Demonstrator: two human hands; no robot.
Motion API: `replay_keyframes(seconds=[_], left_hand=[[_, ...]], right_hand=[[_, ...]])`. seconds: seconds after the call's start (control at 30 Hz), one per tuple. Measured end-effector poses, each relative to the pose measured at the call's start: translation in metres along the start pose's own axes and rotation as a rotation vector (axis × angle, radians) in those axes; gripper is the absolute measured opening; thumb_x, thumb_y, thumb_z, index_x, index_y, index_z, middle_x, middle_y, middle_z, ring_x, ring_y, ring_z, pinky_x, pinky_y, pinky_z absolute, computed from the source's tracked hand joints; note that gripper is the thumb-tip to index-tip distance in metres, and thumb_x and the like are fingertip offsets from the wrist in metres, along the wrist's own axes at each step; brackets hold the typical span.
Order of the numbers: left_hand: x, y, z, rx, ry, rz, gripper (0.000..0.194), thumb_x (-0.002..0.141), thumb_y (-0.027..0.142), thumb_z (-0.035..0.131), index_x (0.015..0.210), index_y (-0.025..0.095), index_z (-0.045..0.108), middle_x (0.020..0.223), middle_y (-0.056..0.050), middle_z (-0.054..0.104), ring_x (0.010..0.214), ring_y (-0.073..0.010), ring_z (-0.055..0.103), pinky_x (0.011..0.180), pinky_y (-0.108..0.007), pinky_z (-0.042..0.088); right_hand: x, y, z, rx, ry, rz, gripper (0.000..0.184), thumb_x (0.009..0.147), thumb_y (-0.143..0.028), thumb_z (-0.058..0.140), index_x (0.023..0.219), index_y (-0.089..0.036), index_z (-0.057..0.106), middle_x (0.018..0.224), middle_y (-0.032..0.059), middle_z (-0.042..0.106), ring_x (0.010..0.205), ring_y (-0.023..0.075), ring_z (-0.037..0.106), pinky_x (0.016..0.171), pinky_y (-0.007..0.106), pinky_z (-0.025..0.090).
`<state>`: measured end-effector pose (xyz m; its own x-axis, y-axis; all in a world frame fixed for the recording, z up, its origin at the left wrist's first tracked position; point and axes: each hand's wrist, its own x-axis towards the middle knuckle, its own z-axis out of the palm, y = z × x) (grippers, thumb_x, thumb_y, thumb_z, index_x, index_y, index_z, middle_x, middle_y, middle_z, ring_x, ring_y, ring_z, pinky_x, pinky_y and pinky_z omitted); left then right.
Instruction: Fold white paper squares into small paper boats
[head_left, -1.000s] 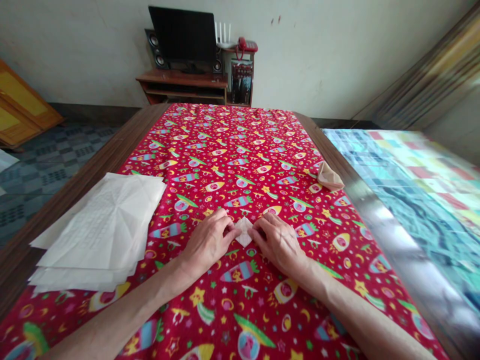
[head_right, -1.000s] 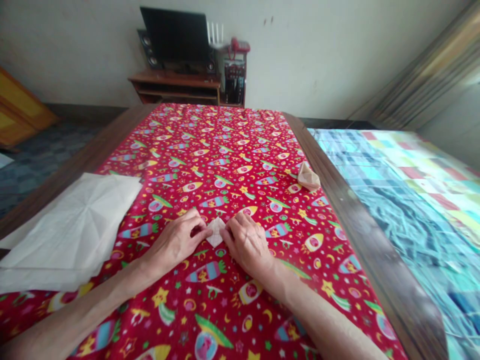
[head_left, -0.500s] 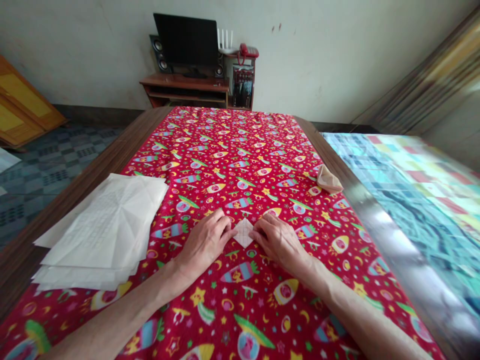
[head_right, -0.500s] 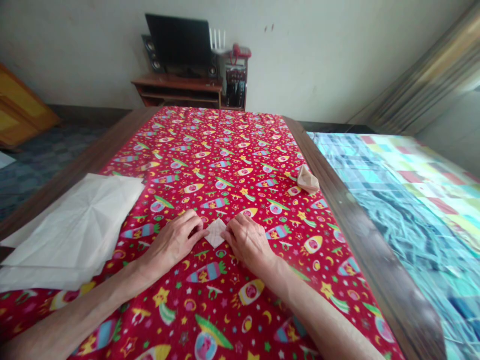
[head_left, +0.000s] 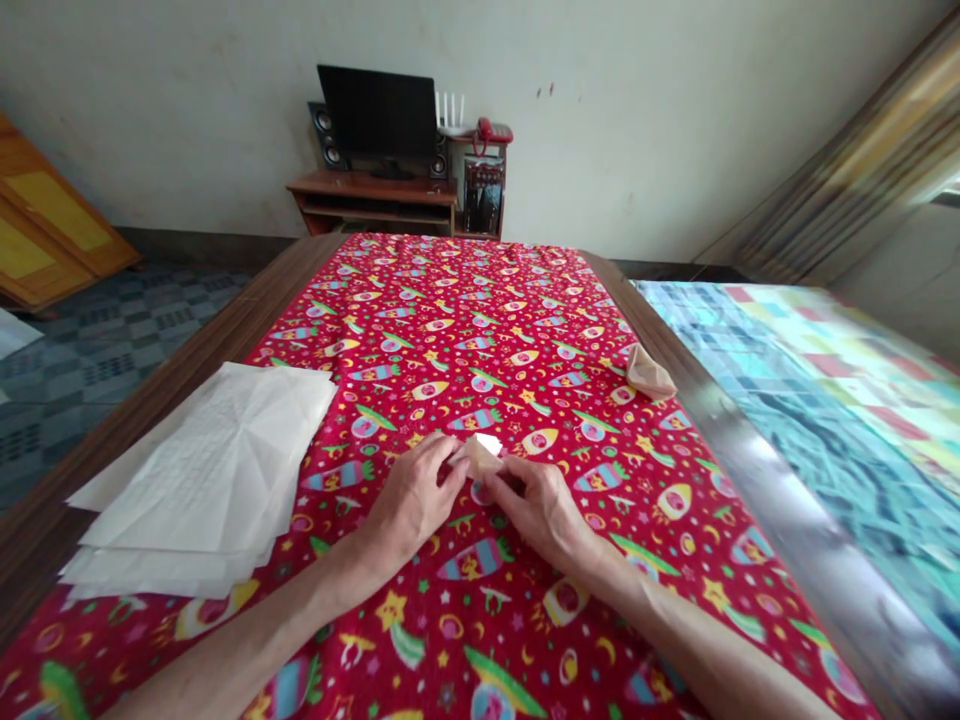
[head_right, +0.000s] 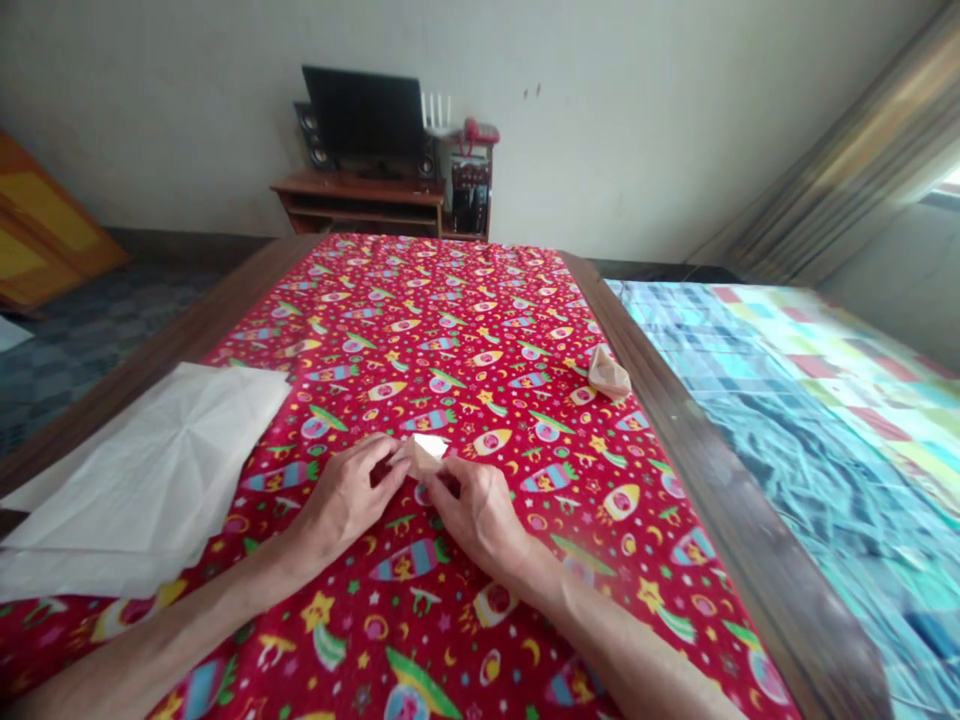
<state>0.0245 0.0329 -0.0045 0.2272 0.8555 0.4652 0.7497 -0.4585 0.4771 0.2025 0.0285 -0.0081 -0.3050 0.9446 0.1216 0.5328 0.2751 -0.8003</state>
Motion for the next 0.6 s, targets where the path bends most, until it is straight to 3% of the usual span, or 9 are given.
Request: replay_keyframes(seconds=[0.07, 0.13, 0.23, 0.3, 0.4, 0.5, 0.6], left_hand=[[0.005, -0.004, -0.008, 0.034, 0.025, 0.051, 0.008, 0.09, 0.016, 0.05, 0.084, 0.019, 0.054, 0.079, -0.001, 0.061, 0.07, -0.0143, 0.061, 0.066, -0.025, 0.048], [0.01, -0.005, -0.019, 0.08, 0.0, 0.104, 0.01, 0.092, 0.015, 0.047, 0.09, 0.018, 0.056, 0.087, -0.003, 0.062, 0.079, -0.0155, 0.061, 0.073, -0.027, 0.048], [0.013, 0.002, -0.031, 0.198, -0.121, 0.204, 0.016, 0.094, 0.015, 0.043, 0.089, 0.018, 0.057, 0.088, -0.004, 0.059, 0.084, -0.0186, 0.058, 0.077, -0.031, 0.048], [0.013, 0.01, -0.032, 0.302, -0.192, 0.284, 0.016, 0.094, 0.015, 0.042, 0.088, 0.017, 0.058, 0.085, -0.005, 0.058, 0.082, -0.0204, 0.056, 0.076, -0.034, 0.047], [0.01, 0.018, -0.023, 0.333, -0.231, 0.349, 0.015, 0.094, 0.016, 0.043, 0.088, 0.016, 0.057, 0.085, -0.005, 0.058, 0.081, -0.0207, 0.055, 0.074, -0.034, 0.047], [0.007, 0.014, -0.013, 0.272, -0.203, 0.317, 0.011, 0.094, 0.017, 0.046, 0.09, 0.017, 0.057, 0.086, -0.004, 0.059, 0.082, -0.0195, 0.055, 0.075, -0.033, 0.046], [0.006, 0.005, -0.008, 0.226, -0.166, 0.271, 0.008, 0.092, 0.018, 0.05, 0.091, 0.018, 0.058, 0.087, -0.003, 0.061, 0.084, -0.0187, 0.056, 0.077, -0.033, 0.046]], right_hand=[[0.0, -0.001, -0.004, 0.036, -0.02, -0.023, 0.03, 0.091, -0.037, 0.05, 0.073, -0.018, 0.065, 0.061, -0.0024, 0.062, 0.053, 0.0103, 0.054, 0.05, 0.02, 0.038], [0.0, -0.003, -0.008, 0.03, 0.043, -0.073, 0.022, 0.09, -0.037, 0.053, 0.084, -0.019, 0.065, 0.069, -0.0014, 0.065, 0.058, 0.0115, 0.057, 0.054, 0.021, 0.042], [0.002, -0.007, -0.016, -0.077, 0.18, -0.246, 0.021, 0.089, -0.034, 0.057, 0.106, -0.021, 0.059, 0.091, 0.0028, 0.066, 0.079, 0.015, 0.061, 0.072, 0.026, 0.048], [0.004, -0.009, -0.019, -0.207, 0.206, -0.365, 0.026, 0.09, -0.031, 0.056, 0.114, -0.021, 0.056, 0.101, 0.0062, 0.064, 0.092, 0.0175, 0.059, 0.082, 0.03, 0.047], [0.006, -0.006, -0.021, -0.391, 0.162, -0.436, 0.018, 0.093, -0.027, 0.051, 0.107, -0.021, 0.06, 0.099, 0.0076, 0.061, 0.09, 0.0185, 0.056, 0.076, 0.03, 0.046], [0.007, 0.003, -0.021, -0.499, 0.114, -0.48, 0.018, 0.094, -0.02, 0.046, 0.091, -0.019, 0.064, 0.087, 0.0062, 0.061, 0.078, 0.0168, 0.053, 0.064, 0.027, 0.043], [0.006, 0.012, -0.02, -0.53, 0.1, -0.485, 0.02, 0.094, -0.018, 0.045, 0.087, -0.019, 0.063, 0.085, 0.005, 0.06, 0.074, 0.0154, 0.051, 0.063, 0.026, 0.04]])
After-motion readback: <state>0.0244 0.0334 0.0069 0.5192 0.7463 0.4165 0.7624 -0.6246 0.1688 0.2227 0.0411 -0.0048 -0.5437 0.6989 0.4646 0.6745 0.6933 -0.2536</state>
